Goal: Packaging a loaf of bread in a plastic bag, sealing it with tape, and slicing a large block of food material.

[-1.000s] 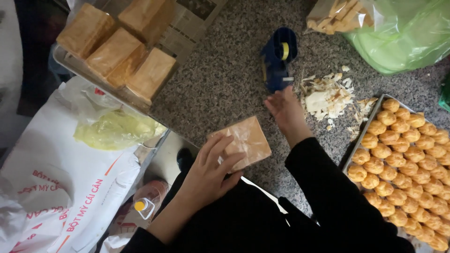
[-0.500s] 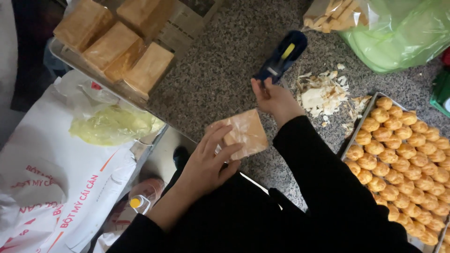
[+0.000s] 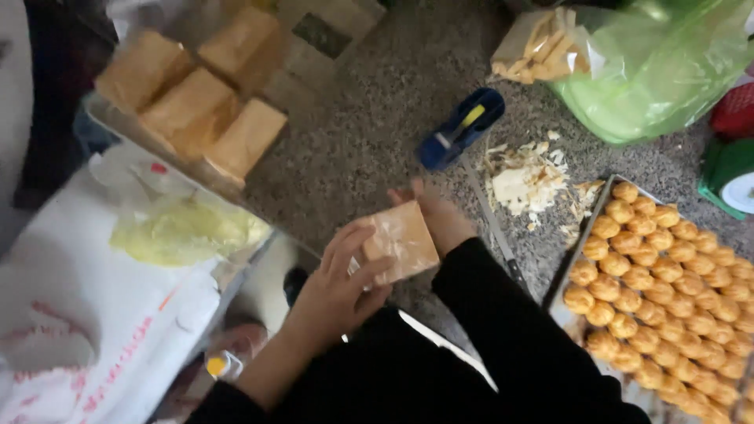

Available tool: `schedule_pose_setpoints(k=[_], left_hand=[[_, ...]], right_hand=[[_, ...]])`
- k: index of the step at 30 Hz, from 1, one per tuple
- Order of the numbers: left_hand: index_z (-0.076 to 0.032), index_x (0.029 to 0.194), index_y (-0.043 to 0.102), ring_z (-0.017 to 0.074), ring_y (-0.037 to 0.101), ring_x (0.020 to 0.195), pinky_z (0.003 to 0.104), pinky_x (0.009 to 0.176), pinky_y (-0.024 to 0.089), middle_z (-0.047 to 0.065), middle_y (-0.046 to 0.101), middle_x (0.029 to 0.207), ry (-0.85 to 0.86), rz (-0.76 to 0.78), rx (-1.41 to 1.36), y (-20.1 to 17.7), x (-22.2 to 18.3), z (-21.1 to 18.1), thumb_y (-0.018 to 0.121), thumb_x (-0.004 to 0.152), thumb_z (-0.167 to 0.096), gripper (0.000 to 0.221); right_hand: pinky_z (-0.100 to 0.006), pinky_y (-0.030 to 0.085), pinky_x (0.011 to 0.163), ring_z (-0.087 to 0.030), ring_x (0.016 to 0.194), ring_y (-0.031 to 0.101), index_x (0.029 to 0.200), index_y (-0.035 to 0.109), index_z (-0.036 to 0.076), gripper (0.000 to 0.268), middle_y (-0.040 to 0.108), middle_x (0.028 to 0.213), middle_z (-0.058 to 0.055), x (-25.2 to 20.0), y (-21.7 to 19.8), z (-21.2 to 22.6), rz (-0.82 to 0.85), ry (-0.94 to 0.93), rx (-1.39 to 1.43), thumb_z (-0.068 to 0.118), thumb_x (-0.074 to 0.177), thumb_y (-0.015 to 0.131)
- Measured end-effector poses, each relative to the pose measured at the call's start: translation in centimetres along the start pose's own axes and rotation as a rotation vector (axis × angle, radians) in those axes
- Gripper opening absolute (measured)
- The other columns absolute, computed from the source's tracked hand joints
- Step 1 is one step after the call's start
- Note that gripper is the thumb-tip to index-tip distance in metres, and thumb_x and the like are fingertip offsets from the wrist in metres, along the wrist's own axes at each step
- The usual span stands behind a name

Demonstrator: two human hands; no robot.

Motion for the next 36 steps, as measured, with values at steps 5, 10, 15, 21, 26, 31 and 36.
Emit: schedule_pose_setpoints(k=[5,10,15,21,26,31,36], left_hand=[[-0.020,0.124,0.071,0.0494,0.057,0.132,0.058,0.112,0.052,0.018,0.053,0.143,0.080,-0.078,0.060,-0.3,0.2,-0.2,0.073,0.098,-0.028,0.027],[-0.020,0.113,0.071,0.0447,0.063,0.124,0.054,0.107,0.055,0.018,0.060,0.134,0.099,-0.156,0.163,-1.3,-1.0,1.4,0.065,0.103,-0.029,0.014],[-0.021,0.109,0.072,0.0352,0.064,0.124,0.051,0.105,0.057,0.015,0.063,0.123,0.152,-0.120,0.303,-3.1,0.2,0.9,0.079,0.096,-0.024,0.016],[-0.023,0.105,0.070,0.0279,0.064,0.108,0.044,0.090,0.058,0.010,0.057,0.110,0.146,-0.156,0.302,-3.0,-0.1,0.8,0.073,0.101,-0.021,0.006],[-0.024,0.111,0.070,0.0289,0.060,0.104,0.041,0.088,0.055,0.008,0.053,0.111,0.044,-0.171,0.211,-2.0,-1.1,1.7,0.064,0.106,-0.031,0.009],[-0.026,0.112,0.068,0.0303,0.060,0.099,0.041,0.084,0.053,0.008,0.052,0.116,0.032,-0.154,0.169,-1.5,-1.6,2.2,0.065,0.105,-0.030,0.008],[-0.026,0.115,0.069,0.0340,0.063,0.098,0.043,0.080,0.054,0.009,0.054,0.118,0.004,-0.120,0.080,-1.1,-1.5,2.5,0.068,0.104,-0.030,0.012]], right_hand=[[-0.059,0.062,0.089,-0.044,0.110,0.074,0.141,0.059,-0.003,0.050,0.067,0.122,-0.031,-2.4,5.9,8.5,0.108,-0.680,-1.550,0.036,0.109,0.061],[-0.045,0.067,0.074,-0.031,0.095,0.075,0.116,0.069,0.003,0.016,0.070,0.103,-0.015,-12.8,11.6,3.4,0.330,-0.976,-2.192,0.016,0.108,0.066],[-0.039,0.064,0.091,-0.022,0.111,0.073,0.122,0.075,0.019,0.024,0.073,0.118,-0.003,-17.0,11.1,-7.6,0.867,-0.865,-2.980,0.024,0.101,0.066],[-0.050,0.060,0.089,-0.035,0.112,0.071,0.118,0.074,0.018,0.018,0.072,0.122,-0.009,-15.8,9.3,-11.8,1.280,-0.828,-3.193,0.019,0.105,0.063],[-0.047,0.060,0.088,-0.034,0.111,0.073,0.118,0.070,0.020,0.017,0.072,0.123,-0.009,-16.5,10.2,-14.9,1.303,-0.812,-3.331,0.022,0.104,0.060],[-0.044,0.057,0.101,-0.027,0.109,0.074,0.117,0.066,0.019,0.017,0.068,0.128,-0.004,-11.8,8.1,-10.3,1.305,-1.106,-3.521,0.030,0.106,0.059],[-0.044,0.054,0.104,-0.026,0.108,0.074,0.119,0.064,0.017,0.026,0.064,0.126,-0.004,-11.3,7.9,-10.1,1.316,-1.158,-3.582,0.040,0.108,0.056]])
Point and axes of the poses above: each hand's wrist, its own x-axis towards the middle knuckle, its own y-axis out of the palm, z = x × y, the point moved 7 cm from there along x, towards the middle knuckle
